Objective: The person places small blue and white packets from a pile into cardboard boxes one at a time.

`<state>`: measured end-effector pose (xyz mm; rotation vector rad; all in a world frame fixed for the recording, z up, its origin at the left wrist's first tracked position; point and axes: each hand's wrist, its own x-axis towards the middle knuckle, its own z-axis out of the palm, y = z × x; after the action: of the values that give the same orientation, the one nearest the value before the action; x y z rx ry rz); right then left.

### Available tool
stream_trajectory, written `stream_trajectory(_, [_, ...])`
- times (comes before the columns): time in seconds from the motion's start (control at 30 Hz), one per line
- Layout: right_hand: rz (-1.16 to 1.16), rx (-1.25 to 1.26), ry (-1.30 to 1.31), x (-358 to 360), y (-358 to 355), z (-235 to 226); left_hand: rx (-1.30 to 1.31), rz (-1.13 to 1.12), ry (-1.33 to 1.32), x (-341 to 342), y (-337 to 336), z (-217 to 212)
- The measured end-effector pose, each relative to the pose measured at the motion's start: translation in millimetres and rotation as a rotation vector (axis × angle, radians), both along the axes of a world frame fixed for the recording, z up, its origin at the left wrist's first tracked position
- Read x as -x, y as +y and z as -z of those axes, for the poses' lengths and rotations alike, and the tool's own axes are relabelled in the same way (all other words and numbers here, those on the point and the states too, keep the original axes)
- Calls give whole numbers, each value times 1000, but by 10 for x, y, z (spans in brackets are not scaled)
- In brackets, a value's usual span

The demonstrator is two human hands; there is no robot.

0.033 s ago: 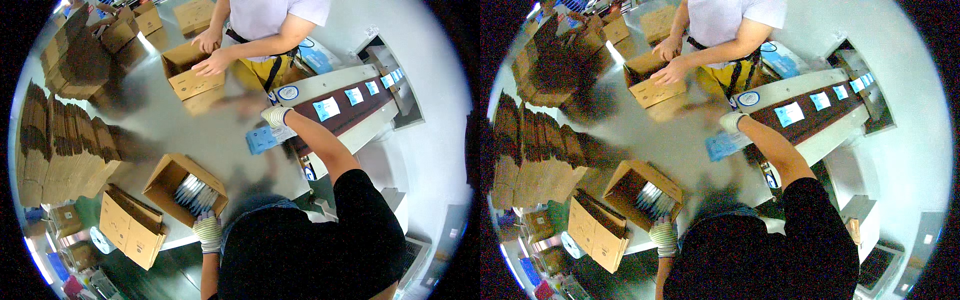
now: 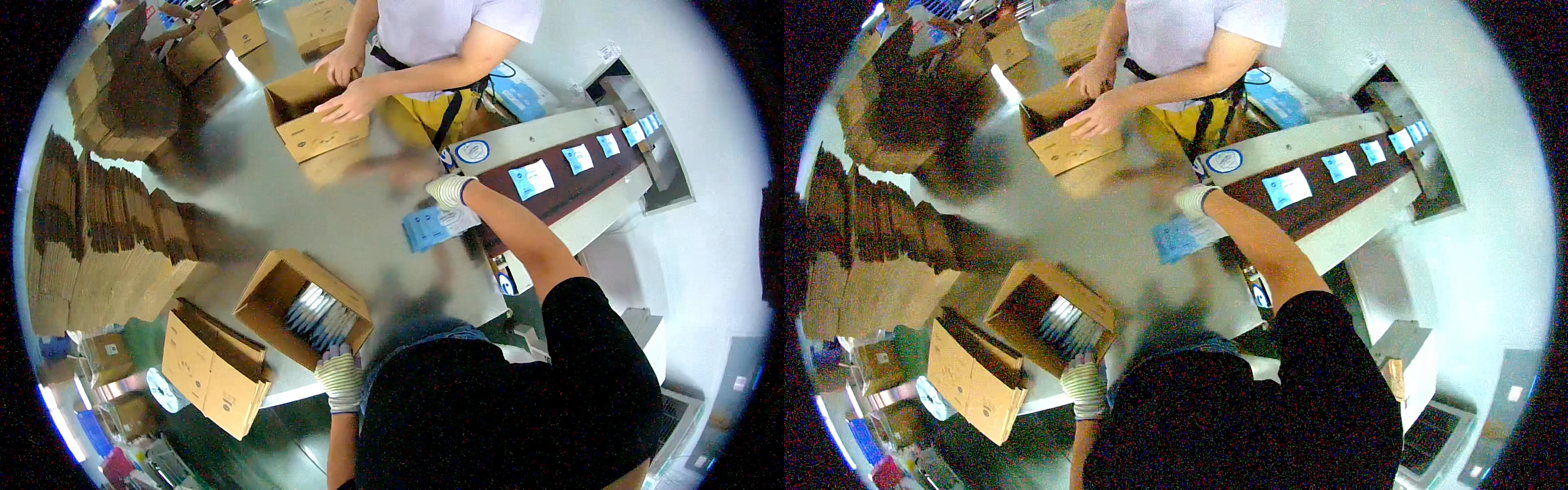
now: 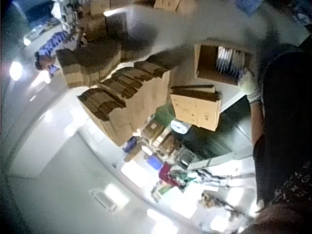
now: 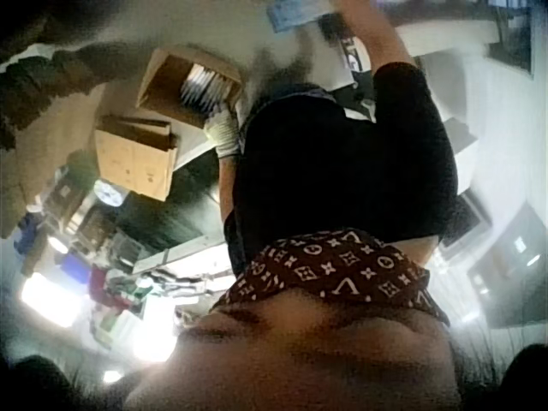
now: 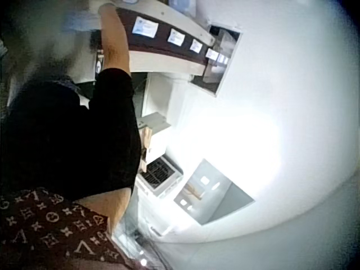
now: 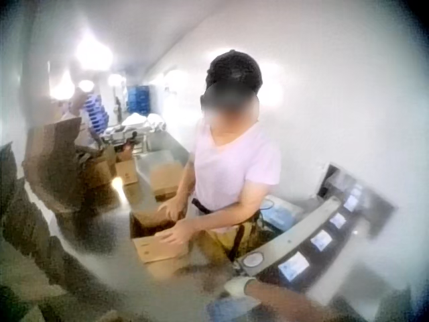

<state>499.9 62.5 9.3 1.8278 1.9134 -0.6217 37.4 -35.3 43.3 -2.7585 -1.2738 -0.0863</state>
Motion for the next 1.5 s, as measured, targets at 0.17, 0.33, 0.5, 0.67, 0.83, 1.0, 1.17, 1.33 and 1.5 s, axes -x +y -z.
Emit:
stream_trajectory(0.17, [110, 255, 200, 257, -166, 336, 91, -16, -5, -2, 52, 30])
stream_trajectory(0.33, [42, -39, 27, 1422, -925, 83, 135, -21, -78, 130, 60, 201])
stream_trajectory(0.5, [81, -33, 209, 2000, -1443, 193, 227, -8, -5, 72, 79, 131])
stream_trajectory(0.67, [392, -412, 670, 2011, -1184, -403, 67, 47, -94, 115, 81, 94])
stream_trajectory(0.83, [-117, -597, 1069, 2484, -644, -1456, 344, 67, 54, 88, 112, -205])
stream_trajectory(1.0, [-167, -511, 397, 3323, 125, -1395, 221, 86, 27, 123, -94, 29])
stream_trajectory(1.17, [-407, -450, 120, 3477, 345, -597, 152, 81, -78, 299, -222, 38])
stream_trajectory(1.33, [-359, -401, 416, 3433, 43, -804, 142, 76, -132, 363, -239, -26])
stream_trajectory(1.5, [-454, -134, 489, 3276, -668, -1213, 1, 81, -155, 520, -52, -53])
